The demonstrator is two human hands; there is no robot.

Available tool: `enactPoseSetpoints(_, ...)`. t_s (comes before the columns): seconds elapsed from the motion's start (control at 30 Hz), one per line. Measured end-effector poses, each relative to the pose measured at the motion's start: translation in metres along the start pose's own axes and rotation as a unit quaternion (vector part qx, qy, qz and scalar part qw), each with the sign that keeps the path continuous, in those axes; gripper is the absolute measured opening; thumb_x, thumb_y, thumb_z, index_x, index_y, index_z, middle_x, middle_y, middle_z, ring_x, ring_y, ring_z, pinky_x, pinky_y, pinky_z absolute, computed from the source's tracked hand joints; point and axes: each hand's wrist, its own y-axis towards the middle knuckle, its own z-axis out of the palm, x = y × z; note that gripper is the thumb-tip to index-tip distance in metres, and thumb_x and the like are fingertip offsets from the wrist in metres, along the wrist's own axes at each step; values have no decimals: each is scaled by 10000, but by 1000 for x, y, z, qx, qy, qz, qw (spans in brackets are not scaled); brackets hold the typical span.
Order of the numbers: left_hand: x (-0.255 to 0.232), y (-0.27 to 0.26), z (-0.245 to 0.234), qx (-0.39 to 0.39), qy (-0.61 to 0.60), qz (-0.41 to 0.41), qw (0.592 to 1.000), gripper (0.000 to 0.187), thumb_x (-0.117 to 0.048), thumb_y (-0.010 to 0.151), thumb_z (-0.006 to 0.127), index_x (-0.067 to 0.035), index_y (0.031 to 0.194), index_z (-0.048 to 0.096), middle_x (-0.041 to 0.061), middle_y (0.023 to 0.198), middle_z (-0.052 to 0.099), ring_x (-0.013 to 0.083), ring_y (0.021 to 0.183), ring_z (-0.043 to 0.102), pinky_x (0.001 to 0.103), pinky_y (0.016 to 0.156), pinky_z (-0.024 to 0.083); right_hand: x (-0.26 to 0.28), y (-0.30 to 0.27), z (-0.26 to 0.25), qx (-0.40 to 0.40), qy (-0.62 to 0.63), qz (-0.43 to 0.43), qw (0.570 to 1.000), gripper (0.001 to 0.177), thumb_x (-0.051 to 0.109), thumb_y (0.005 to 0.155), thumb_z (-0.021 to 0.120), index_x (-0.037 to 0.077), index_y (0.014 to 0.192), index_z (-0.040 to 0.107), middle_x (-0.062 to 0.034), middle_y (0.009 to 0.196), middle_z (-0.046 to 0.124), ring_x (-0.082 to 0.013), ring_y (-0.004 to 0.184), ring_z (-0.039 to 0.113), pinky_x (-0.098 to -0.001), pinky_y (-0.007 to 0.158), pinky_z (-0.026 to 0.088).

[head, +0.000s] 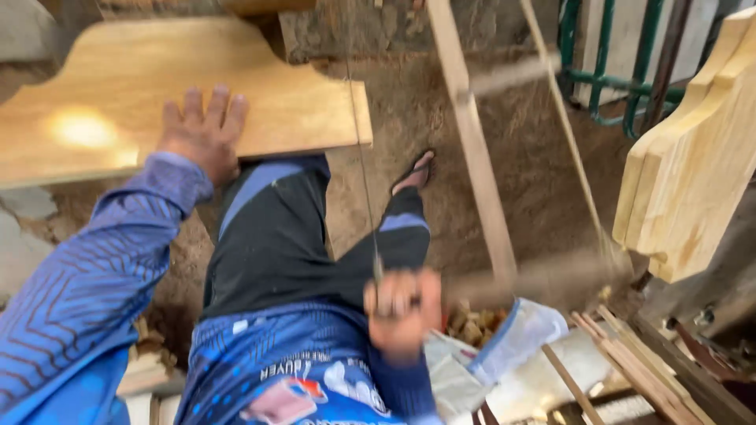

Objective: The person uses a bow saw to cut a curved wooden piece placed on a makeshift wooden stand. They hold the wood with one hand and operate the saw with the other, making steady cuts along the marked curve. The person adjusts the wood's position between cuts to continue shaping it.

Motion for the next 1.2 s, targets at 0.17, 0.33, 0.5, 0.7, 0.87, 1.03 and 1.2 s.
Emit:
enactPoseSetpoints(0.17,-6,-3,-10,-40,5,-8,999,1035,-404,720,758,-139,1615,309,165,1656,320,467,1462,340,694,1104,285,-50,138,3,-114,-22,46,992,408,484,993,560,170,743,487,19,596,443,-172,563,493,-416,509,453)
enactPoseSetpoints(0.33,-5,-2,12,-91,-4,-21,996,919,-335,812,712,-159,1639,352,170,1662,364,468,1472,362,706,1119,281,-37,102,-9,-49,-7,45,998,402,454,1062,570,161,799,492,24,645,432,-156,590,458,-396,557,436)
enactPoseSetpoints(0.5,-10,-8,-10,-83,-26,-15,996,1038,-349,719,736,-126,1653,343,185,1683,353,476,1501,355,714,1140,290,25,-36,5,44,30,25,998,334,361,1133,506,161,869,463,26,668,400,-132,575,390,-339,541,388)
enactPoseSetpoints(0.7,3,1,10,-76,11,12,997,987,-364,763,720,-119,1638,333,208,1659,354,514,1463,342,708,1099,291,5,11,3,-38,-4,13,999,379,435,1048,510,160,794,451,26,599,382,-143,526,346,-356,460,350)
enactPoseSetpoints(0.87,-7,-9,2,-83,-17,-12,996,976,-346,789,723,-144,1658,329,177,1679,357,488,1493,352,699,1142,293,-39,111,26,-136,-15,49,989,377,402,1026,533,147,758,460,-3,591,404,-182,559,421,-410,545,390)
enactPoseSetpoints(1.03,-6,-4,-7,-63,-21,-25,998,1068,-372,725,786,-148,1657,317,176,1689,324,470,1506,334,697,1152,287,12,-17,-3,3,-4,12,1000,355,388,1114,511,144,858,470,22,646,425,-141,588,446,-358,541,424)
enactPoseSetpoints(1.2,-3,-2,3,-41,1,1,999,1095,-431,717,817,-123,1635,305,206,1658,313,500,1457,327,706,1098,287,20,-36,-17,-37,-12,-12,999,371,416,1069,511,138,830,459,9,641,454,-168,612,472,-391,532,449)
